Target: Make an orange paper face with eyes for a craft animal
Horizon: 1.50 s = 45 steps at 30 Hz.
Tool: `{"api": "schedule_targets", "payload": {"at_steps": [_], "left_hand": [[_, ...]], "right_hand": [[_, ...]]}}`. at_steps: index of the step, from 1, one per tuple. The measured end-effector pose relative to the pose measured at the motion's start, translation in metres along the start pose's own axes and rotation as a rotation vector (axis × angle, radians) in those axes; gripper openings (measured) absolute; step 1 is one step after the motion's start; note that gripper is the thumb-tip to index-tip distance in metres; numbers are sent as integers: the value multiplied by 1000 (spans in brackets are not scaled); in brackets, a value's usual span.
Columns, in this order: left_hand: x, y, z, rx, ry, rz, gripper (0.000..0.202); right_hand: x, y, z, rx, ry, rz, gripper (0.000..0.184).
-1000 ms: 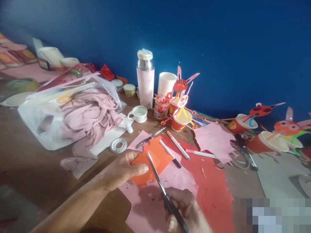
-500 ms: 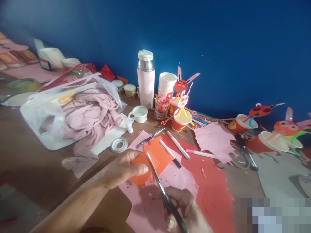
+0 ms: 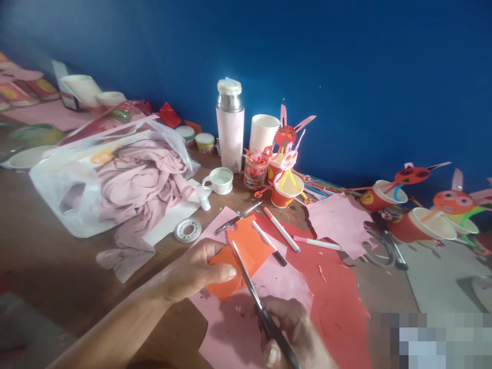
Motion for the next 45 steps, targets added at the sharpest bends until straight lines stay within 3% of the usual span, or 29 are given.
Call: {"api": "schedule_targets", "payload": {"at_steps": [7, 13, 18, 24, 45], "left_hand": [[1, -1, 3, 21, 8, -25, 10], [-1, 1, -3, -24, -67, 67, 16], [3, 5, -4, 87, -187, 99, 29], [4, 4, 0, 144, -135, 141, 25], [-3, -1, 0, 27, -27, 81, 17]], "right_hand": [[-6, -6, 7, 21, -74, 5, 56], [-5, -5, 3, 23, -28, 20, 56], [-5, -5, -3, 9, 4, 118, 57], [-7, -3, 5, -15, 14, 68, 58], [-3, -1, 2, -29, 68, 6, 54]]}}
Point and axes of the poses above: each hand's wrist, its own y-axis towards the middle knuckle, its own x-axis out of the palm, z = x × y, the point moved 4 cm from there along y, towards the middle knuckle, and after that the axes turned 11 degrees about -z, right-handed, at the moved point
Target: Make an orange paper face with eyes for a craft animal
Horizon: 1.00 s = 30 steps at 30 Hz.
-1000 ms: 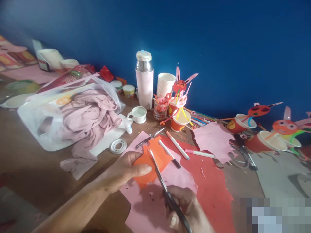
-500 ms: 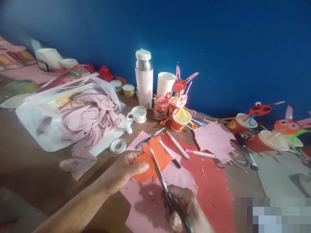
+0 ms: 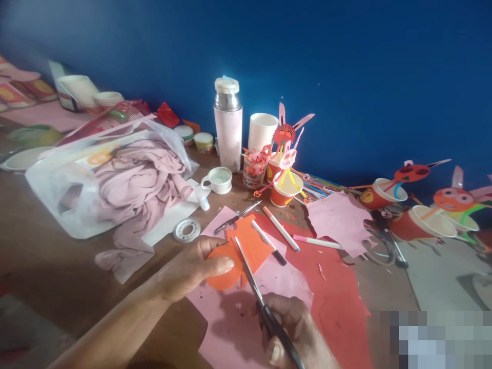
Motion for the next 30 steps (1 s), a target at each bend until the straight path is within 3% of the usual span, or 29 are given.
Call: {"api": "schedule_targets", "payload": {"at_steps": [17, 30], "left_hand": [[-5, -2, -5, 12, 9, -16, 14], [0, -2, 1, -28, 59, -79, 15]], "right_hand": [[2, -3, 1, 6, 50, 12, 53], [2, -1, 1, 39, -31, -60, 60]]}}
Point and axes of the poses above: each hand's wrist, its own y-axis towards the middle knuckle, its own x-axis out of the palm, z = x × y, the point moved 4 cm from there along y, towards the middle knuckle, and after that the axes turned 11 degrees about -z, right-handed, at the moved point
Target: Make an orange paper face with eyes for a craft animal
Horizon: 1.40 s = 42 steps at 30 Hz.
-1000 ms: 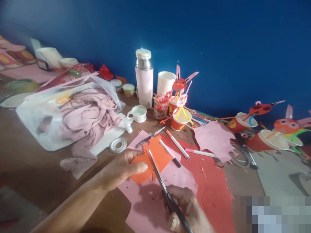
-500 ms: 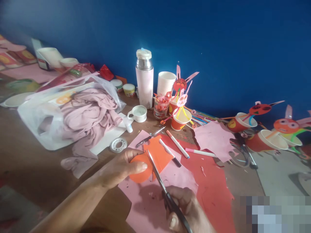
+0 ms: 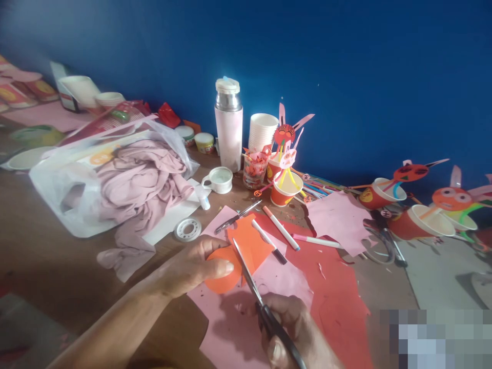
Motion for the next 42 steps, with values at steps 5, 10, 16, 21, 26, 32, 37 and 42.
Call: {"api": "schedule_targets", "payload": {"at_steps": [5, 10, 16, 21, 26, 32, 37, 42], "left_hand": [[0, 0, 0, 5, -23, 3, 12], [1, 0, 1, -9, -16, -4, 11], [-2, -1, -1, -28, -12, 9, 10], [0, 0, -1, -13, -68, 44, 14], [6, 3, 2, 88, -155, 64, 29], [8, 5, 0, 121, -124, 134, 25], [7, 3, 0, 106, -95, 106, 21], [7, 2, 5, 81, -61, 82, 18]], "right_hand": [[0, -1, 0, -15, 36, 5, 56], [-2, -2, 0, -29, 26, 7, 57], [-3, -4, 3, -21, 19, 20, 55], [-3, -4, 2, -14, 31, 87, 57], [-4, -3, -2, -49, 35, 169, 55], [-2, -2, -3, -1, 38, 199, 57], [0, -1, 1, -51, 27, 138, 58], [0, -1, 3, -101, -8, 116, 54]]}}
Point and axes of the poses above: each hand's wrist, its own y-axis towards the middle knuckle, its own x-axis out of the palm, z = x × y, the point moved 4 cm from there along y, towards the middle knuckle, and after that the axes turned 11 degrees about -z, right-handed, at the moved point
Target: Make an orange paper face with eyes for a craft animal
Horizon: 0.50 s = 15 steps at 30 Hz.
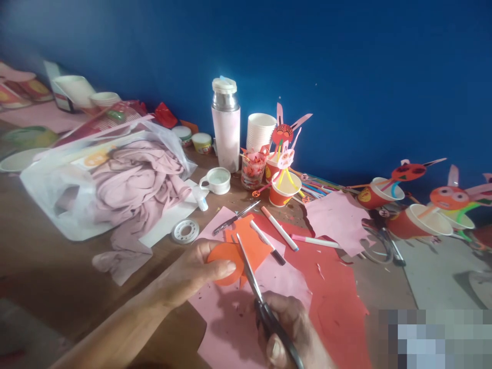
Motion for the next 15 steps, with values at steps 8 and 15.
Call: {"api": "schedule_targets", "payload": {"at_steps": [8, 15], "left_hand": [[-1, -2, 3, -22, 41, -11, 15], [0, -2, 7, 1, 59, -9, 13]], "right_hand": [[-1, 2, 0, 18, -34, -47, 58], [1, 3, 0, 45, -28, -44, 60]]}}
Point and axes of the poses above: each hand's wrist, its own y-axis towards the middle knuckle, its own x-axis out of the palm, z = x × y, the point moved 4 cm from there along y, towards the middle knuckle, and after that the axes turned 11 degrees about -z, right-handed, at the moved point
